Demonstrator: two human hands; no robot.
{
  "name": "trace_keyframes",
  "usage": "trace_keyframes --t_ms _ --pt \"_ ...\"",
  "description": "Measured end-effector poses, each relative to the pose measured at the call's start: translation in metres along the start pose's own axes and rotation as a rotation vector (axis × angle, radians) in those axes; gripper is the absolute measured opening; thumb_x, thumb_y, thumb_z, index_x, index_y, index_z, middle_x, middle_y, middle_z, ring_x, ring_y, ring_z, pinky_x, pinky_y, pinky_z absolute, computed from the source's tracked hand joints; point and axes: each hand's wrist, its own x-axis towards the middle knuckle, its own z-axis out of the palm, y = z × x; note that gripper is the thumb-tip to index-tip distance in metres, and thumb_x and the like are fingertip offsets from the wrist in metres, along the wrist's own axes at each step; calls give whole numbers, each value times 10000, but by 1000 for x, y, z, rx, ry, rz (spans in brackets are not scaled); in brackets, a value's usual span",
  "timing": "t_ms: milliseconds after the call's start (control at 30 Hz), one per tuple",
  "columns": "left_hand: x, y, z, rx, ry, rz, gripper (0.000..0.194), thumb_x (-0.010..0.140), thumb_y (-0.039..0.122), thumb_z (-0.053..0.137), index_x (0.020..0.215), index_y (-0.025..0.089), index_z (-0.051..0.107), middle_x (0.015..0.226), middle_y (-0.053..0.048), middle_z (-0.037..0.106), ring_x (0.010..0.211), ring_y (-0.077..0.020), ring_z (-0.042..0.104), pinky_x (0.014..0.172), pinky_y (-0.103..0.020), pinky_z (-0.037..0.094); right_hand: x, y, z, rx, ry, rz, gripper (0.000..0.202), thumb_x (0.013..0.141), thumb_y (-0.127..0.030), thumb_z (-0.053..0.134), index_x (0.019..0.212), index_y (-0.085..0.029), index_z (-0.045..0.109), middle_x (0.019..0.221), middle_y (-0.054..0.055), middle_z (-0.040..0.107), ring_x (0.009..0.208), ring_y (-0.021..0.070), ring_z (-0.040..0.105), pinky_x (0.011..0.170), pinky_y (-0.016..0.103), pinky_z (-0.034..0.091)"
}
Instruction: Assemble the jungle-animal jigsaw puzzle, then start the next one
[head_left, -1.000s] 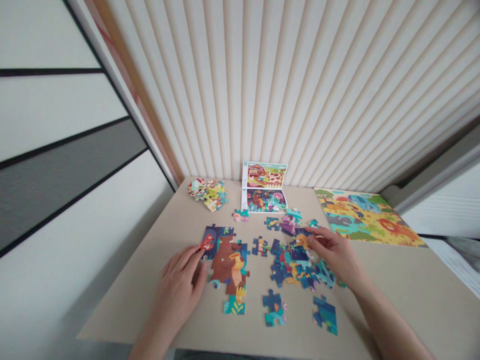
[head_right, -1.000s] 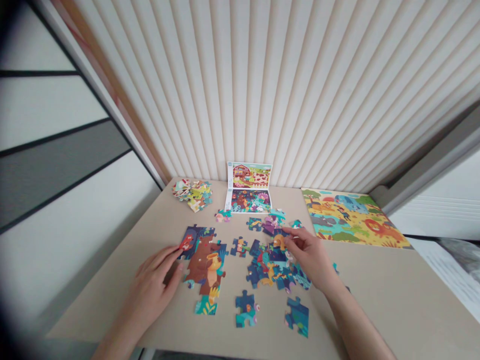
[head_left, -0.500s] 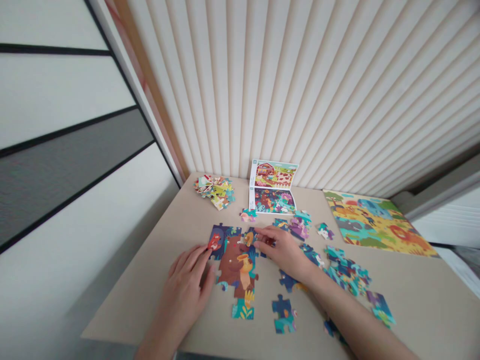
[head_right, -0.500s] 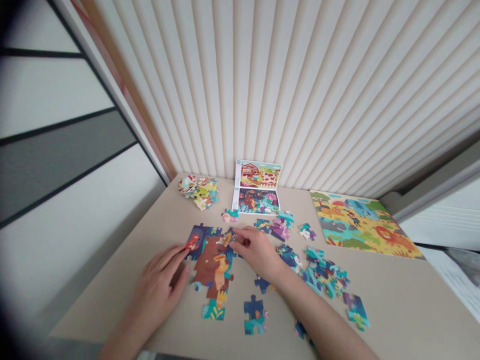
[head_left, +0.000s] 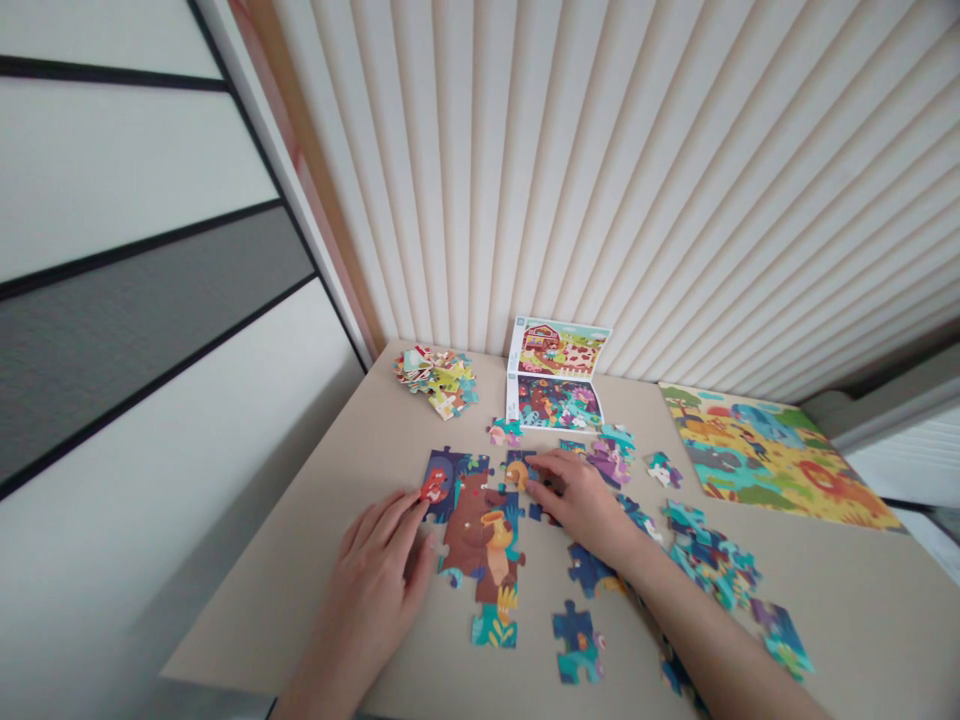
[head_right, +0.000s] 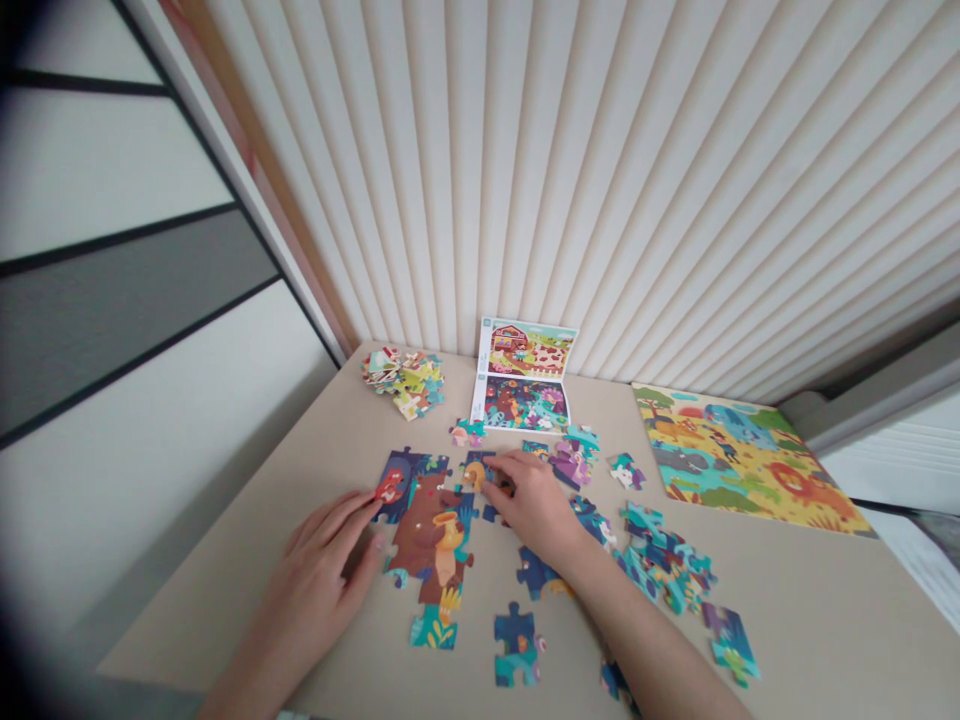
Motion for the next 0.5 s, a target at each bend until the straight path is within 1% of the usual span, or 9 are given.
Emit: trace_keyframes --t_ms 100,200,300,400,500 --pt "0 1 0 3 10 3 420 1027 342 556 1432 231 567 1405 -122 661 1303 -324 606 1137 -530 460 -2 6 -1 -51 25 0 249 977 -269 683 1216 -267 751 1074 70 744 970 243 698 895 394 558" --pt "0 2 -1 33 -3 20 535 1001 428 599 1486 219 520 1426 -142 636 1295 -339 600 1120 -527 467 -6 8 -3 -72 19 -4 241 990 -259 672 1217 -283 751 1070 65 735 976 240 692 896 391 554" --pt "1 2 -1 74 -24 49 652 948 506 656 1511 216 500 1461 -155 608 1295 -358 592 1097 -528 474 -10 7 -5 -92 21 -5 244 994 -249 666 1221 -280 749 1081 73 730 1013 249 688 930 399 552" --pt "1 2 -1 98 -28 66 721 917 528 680 1541 230 476 1477 -152 602 1307 -365 585 1097 -528 464 -13 8 -6 -101 36 -15 250 1009 -246 640 1235 -280 744 1094 78 723 1024 248 690 944 401 556" --pt "2 1 -1 98 -34 73 726 916 524 678 1548 232 473 1473 -145 612 1310 -361 587 1103 -518 454 -15 11 -6 -100 34 -26 268 1011 -227 629 1252 -278 734 1104 79 716 1036 248 687 950 400 557"
